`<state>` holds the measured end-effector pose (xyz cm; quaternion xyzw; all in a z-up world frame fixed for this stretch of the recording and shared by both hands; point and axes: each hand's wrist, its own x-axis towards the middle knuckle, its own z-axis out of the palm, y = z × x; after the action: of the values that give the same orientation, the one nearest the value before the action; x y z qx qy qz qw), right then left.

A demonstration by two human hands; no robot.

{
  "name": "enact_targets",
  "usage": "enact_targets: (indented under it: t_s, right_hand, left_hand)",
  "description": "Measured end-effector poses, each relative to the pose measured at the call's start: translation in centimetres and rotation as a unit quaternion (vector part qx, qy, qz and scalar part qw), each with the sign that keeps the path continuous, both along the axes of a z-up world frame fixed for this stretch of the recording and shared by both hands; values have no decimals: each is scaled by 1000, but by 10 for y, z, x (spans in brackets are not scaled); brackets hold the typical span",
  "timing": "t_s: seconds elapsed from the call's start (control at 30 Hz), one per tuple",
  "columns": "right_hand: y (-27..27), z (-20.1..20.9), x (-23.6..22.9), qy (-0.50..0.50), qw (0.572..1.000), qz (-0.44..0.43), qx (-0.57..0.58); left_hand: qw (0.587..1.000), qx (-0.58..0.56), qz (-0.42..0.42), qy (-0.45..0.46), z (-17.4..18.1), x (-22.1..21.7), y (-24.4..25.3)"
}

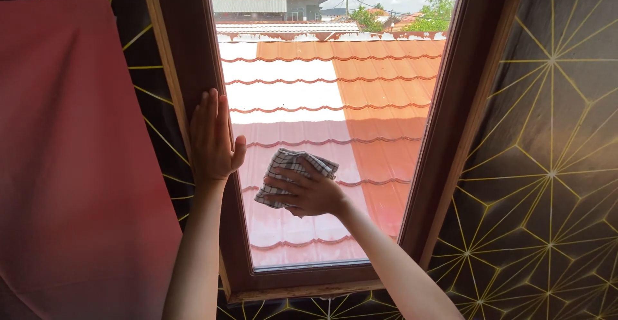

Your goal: The recorder is wiping down a roof window using a checkered cloth.

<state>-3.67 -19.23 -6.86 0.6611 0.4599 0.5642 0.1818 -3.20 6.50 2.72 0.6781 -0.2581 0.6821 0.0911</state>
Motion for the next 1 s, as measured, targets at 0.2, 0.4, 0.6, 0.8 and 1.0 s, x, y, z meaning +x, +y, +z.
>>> enact_targets:
  t_s: [0.2,0.4,0.6,0.8,1.0]
  right_hand:
    - [-9,100,10,116,977,44,-173]
    - [8,190,11,9,1000,0,28]
    - [9,214,10,-64,979,-1,193]
    - [-63,208,23,-70,948,-73,301]
    - [-135,202,5,-28,912,-144,383]
  left_hand:
    - [1000,-9,-7,-14,0,-3,-1]
    - [1000,-8,-14,-21,-1,-1,2]
    - [999,-8,-11,-35,1,-3,0]
    - [999,-5,-9,-44,0,1,1]
    - [999,-9,-2,-51,-2,1,0]
